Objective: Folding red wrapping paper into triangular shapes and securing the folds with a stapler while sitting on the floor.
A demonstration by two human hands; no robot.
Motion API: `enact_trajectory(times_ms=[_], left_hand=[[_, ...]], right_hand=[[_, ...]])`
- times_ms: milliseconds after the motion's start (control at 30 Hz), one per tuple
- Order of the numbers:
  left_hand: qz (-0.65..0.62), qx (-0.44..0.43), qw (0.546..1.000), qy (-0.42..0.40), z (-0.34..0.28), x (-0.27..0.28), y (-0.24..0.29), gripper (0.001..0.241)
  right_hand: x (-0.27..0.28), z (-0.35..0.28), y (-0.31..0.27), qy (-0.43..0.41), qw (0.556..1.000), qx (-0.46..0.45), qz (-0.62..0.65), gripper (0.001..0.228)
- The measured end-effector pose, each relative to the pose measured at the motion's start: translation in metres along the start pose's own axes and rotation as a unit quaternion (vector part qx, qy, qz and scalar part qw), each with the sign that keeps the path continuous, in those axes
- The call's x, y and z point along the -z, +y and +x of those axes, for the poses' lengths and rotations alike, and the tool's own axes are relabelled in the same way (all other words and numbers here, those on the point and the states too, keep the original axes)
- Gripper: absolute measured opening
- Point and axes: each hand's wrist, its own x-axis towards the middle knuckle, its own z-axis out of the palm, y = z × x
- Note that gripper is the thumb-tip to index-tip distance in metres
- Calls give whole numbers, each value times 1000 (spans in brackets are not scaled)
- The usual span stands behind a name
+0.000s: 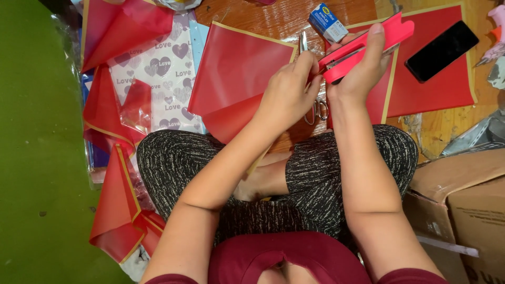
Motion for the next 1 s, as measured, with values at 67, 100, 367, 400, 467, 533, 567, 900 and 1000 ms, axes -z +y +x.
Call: enact_trajectory(times_ms=[67,100,367,400,467,533,567,900,1000], left_hand=[[-7,-4,1000,-7,0,0,0,27],[-7,-3,1000,-6,0,-1,0,27],[-51,2,999,2,3,2,-2,13],[-51,1,999,8,3,12,0,13],[-39,-2,999,4,2,34,1,10],[6,-40,998,46,-6,75,8,11],[56,-74,993,76,-16,101,11,13],[249,91,946,186,-196,350,-92,20],[278,154,929,191,-242,397,-146,19]], right_hand=[[0,0,0,-8,1000,-5,14,35],[2,2,2,-9,1000,-6,14,35],[14,32,-8,-105,980,-169,13,38],[20,38,-15,-110,980,-168,11,38],[28,51,-29,-69,981,-179,-23,43],[92,109,-22,-144,971,-86,-168,29],[113,136,-10,-207,933,13,-295,19],[238,219,107,34,770,-30,-637,56],[229,208,111,36,686,-63,-724,51]])
